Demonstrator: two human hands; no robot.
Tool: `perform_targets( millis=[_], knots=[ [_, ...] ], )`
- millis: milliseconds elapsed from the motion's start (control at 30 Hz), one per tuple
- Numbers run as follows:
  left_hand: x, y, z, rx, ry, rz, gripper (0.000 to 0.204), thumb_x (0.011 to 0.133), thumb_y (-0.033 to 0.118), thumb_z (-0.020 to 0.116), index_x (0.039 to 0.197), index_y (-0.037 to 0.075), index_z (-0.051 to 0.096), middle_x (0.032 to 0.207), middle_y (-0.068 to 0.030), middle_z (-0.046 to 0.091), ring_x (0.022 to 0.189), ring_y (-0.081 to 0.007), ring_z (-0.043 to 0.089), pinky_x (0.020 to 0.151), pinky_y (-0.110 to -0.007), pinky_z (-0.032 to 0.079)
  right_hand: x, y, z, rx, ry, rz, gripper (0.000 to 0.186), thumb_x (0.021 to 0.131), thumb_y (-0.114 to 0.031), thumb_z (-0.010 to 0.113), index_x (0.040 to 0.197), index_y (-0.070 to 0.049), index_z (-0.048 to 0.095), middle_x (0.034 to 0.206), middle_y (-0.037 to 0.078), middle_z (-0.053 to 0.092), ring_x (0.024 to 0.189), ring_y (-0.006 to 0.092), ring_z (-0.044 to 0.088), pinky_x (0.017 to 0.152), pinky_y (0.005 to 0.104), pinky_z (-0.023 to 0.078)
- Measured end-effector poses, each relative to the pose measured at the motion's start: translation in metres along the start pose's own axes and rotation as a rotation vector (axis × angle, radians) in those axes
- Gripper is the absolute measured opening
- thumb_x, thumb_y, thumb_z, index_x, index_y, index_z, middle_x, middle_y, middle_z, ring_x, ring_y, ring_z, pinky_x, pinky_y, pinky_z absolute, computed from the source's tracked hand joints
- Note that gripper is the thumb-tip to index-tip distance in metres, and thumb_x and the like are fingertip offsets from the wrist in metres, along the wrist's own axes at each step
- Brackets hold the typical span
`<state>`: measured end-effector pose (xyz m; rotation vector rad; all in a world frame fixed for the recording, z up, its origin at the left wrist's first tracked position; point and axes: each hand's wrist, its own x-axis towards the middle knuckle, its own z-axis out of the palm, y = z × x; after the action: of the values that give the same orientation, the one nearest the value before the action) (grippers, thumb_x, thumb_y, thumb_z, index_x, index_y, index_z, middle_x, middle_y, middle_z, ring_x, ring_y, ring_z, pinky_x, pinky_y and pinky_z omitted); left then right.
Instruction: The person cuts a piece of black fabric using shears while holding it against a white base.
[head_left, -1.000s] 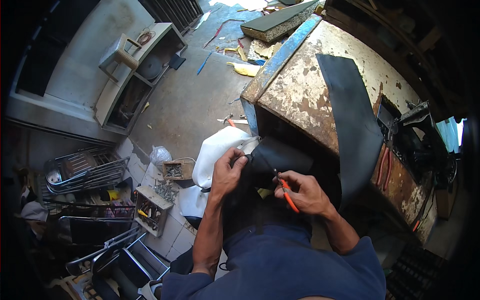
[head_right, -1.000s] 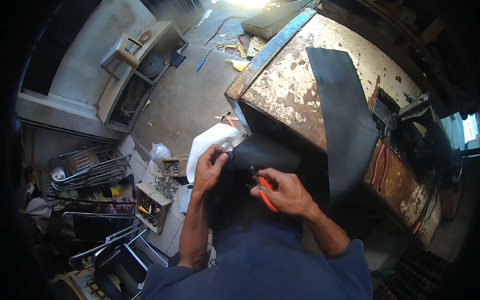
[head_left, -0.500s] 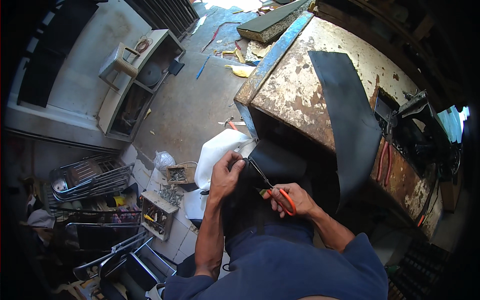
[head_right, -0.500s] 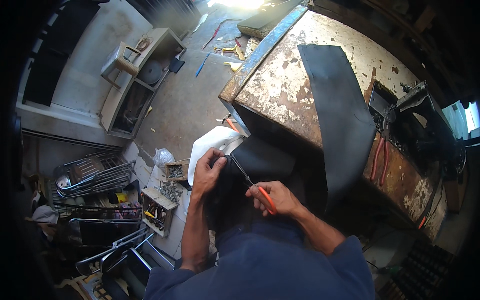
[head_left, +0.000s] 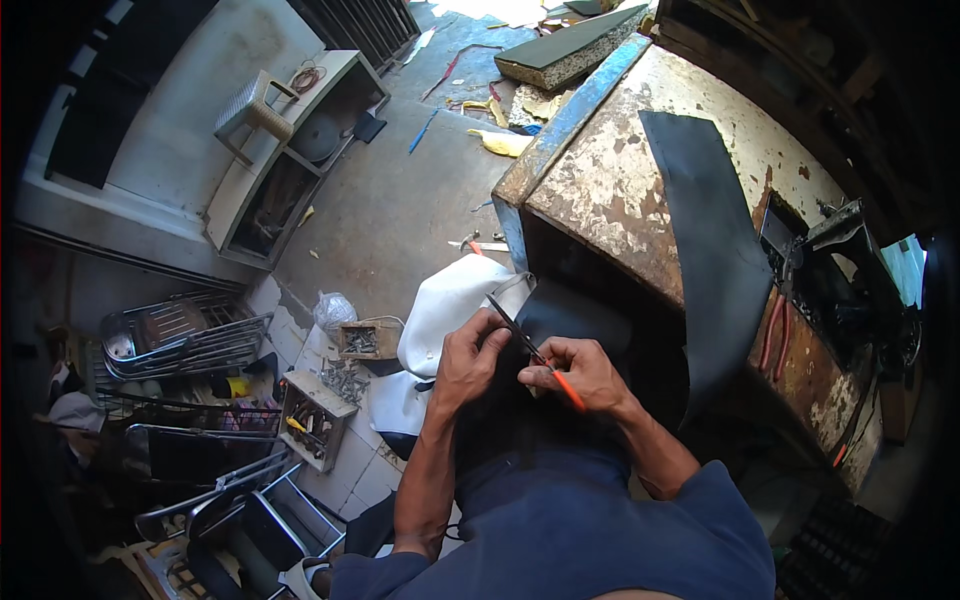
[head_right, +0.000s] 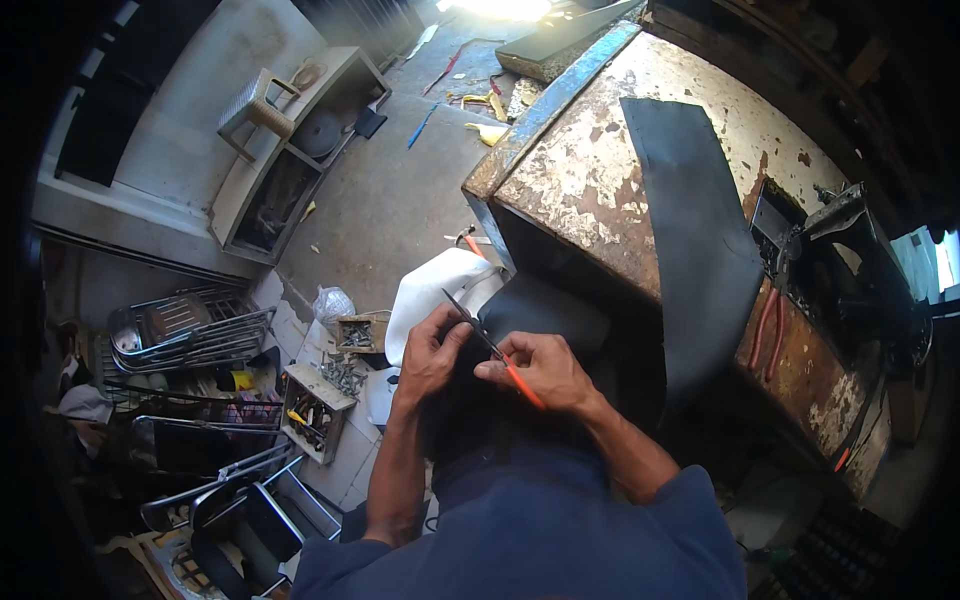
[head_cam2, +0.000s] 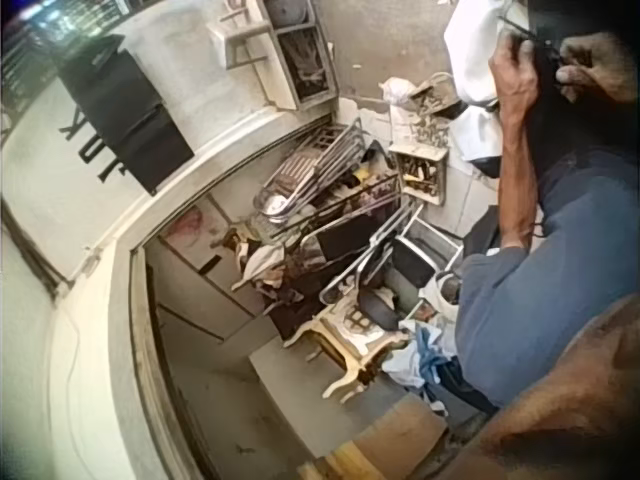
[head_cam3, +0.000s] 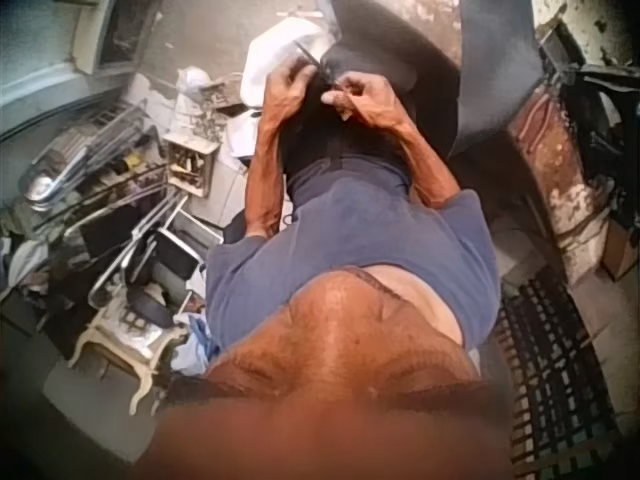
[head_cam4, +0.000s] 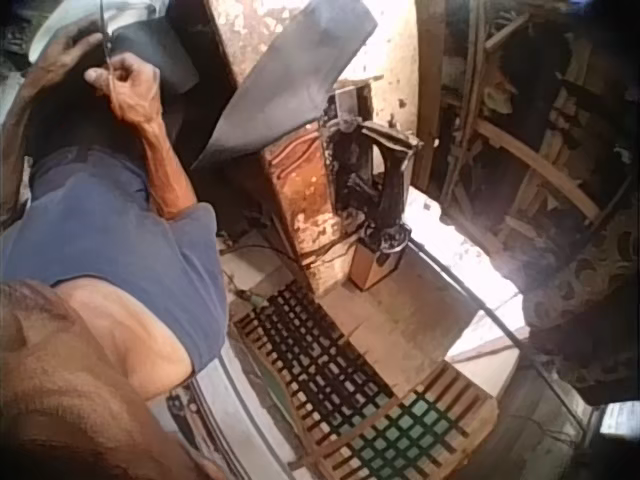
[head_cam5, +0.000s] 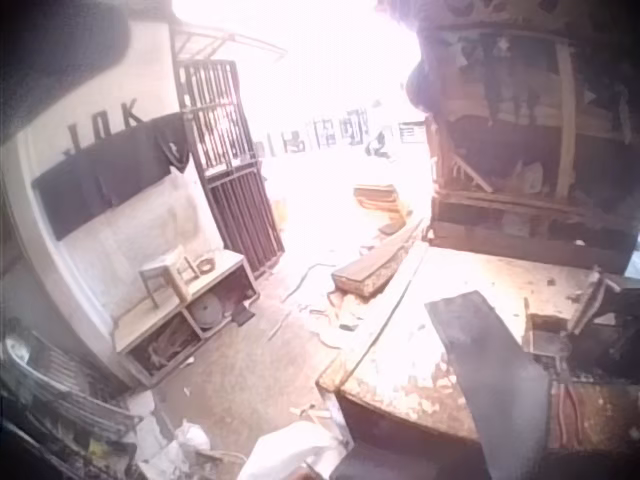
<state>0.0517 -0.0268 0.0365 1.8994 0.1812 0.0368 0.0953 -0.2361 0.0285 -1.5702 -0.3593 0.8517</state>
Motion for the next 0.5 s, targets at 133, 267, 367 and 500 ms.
perform_targets(
  millis=[133, 267, 367, 500],
  knots=[
    [-0.004, 0.000, -0.002, -0.017, 0.010, 0.013, 0.010, 0.095, 0.006, 0.063, 0.102, -0.002, 0.064, 0.078, -0.0098, 0.064, 0.072, -0.0138, 0.057, 0.068, -0.031, 0.047, -0.012, -0.033, -0.028, 0.432, -0.225, -0.058, 0.030, 0.083, -0.020, 0.085, 0.094, -0.004, 0.062, 0.089, 0.008, 0.072, 0.076, 0.0124, 0.069, 0.071, 0.0261, 0.053],
    [-0.008, 0.002, -0.001, 0.026, -0.043, 0.036, 0.012, 0.094, 0.005, 0.066, 0.103, -0.001, 0.065, 0.081, -0.0116, 0.066, 0.073, -0.0189, 0.061, 0.069, -0.032, 0.048, 0.031, -0.026, -0.027, -0.400, 0.116, -0.449, 0.044, 0.083, -0.028, 0.085, 0.097, -0.001, 0.053, 0.088, 0.012, 0.067, 0.075, 0.0219, 0.063, 0.072, 0.0339, 0.051],
    [-0.012, -0.001, -0.015, 0.197, 0.188, 0.124, 0.016, 0.091, 0.006, 0.069, 0.105, -0.001, 0.066, 0.082, -0.0126, 0.064, 0.073, -0.0236, 0.062, 0.068, -0.034, 0.049, 0.038, -0.015, -0.036, -0.353, 0.032, -0.238, 0.042, 0.084, -0.030, 0.085, 0.095, -0.005, 0.053, 0.076, 0.007, 0.059, 0.066, 0.0190, 0.052, 0.063, 0.0356, 0.046],
    [-0.006, 0.004, -0.014, 0.314, 0.312, 0.141, 0.015, 0.091, 0.009, 0.070, 0.098, -0.003, 0.063, 0.090, -0.0114, 0.059, 0.083, -0.0260, 0.061, 0.073, -0.035, 0.048, 0.043, -0.018, -0.037, -0.301, 0.112, -0.216, 0.042, 0.085, -0.030, 0.083, 0.102, -0.003, 0.056, 0.078, 0.010, 0.063, 0.072, 0.0198, 0.061, 0.069, 0.0368, 0.049]
  ],
)
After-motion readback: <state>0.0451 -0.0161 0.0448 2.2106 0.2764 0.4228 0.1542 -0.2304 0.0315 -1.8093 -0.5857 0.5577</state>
